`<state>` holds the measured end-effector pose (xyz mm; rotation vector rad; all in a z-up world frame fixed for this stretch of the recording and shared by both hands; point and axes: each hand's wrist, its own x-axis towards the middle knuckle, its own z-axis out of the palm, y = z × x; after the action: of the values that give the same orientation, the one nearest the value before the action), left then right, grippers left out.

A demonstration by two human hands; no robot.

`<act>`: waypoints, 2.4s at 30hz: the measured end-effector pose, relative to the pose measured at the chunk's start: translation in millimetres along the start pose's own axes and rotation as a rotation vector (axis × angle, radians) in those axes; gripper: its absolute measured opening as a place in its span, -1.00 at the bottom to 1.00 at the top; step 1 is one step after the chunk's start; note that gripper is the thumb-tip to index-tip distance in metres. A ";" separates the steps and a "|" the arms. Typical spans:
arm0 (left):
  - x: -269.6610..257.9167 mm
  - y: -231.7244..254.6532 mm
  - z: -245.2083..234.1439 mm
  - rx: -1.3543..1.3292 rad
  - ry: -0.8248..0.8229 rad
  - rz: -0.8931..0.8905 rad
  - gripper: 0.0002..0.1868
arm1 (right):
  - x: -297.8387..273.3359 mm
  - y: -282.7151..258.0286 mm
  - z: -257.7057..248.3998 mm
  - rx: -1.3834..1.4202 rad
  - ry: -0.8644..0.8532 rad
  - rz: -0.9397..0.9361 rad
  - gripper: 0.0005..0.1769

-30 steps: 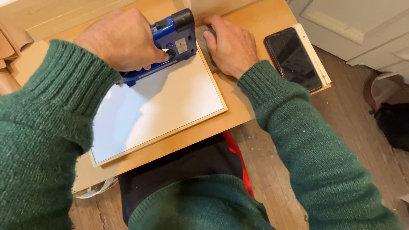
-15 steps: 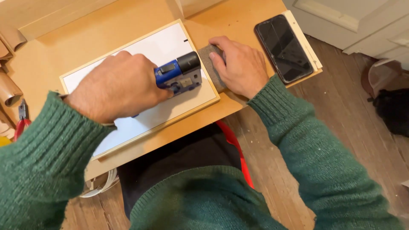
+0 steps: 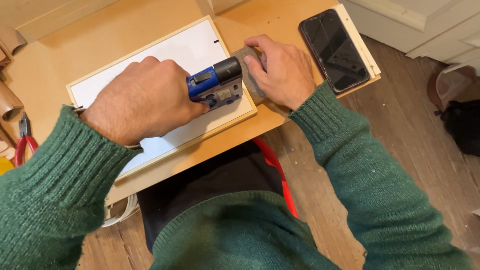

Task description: Assemble picture frames by inserting artwork and securing the back with a staple gun.

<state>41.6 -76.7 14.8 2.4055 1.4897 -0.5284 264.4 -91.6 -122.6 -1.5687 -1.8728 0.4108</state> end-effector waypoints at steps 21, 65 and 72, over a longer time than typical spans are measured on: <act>-0.5 7.2 -0.2 -0.038 -0.001 -0.105 -0.50 | -0.3 1.8 4.8 -0.120 0.015 -0.047 -0.67; -268.3 -125.8 222.9 -2.307 0.482 0.136 -0.53 | 122.0 -184.8 66.3 -0.343 -0.364 -0.407 -0.14; -275.4 -128.3 277.7 -2.234 0.472 0.189 -0.53 | 175.1 -240.7 200.2 -0.763 -0.408 -0.048 0.14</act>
<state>-232.1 -353.6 -118.7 0.6618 0.7461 1.2129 -60.2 53.0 -73.7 -2.0181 -2.5701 -0.0372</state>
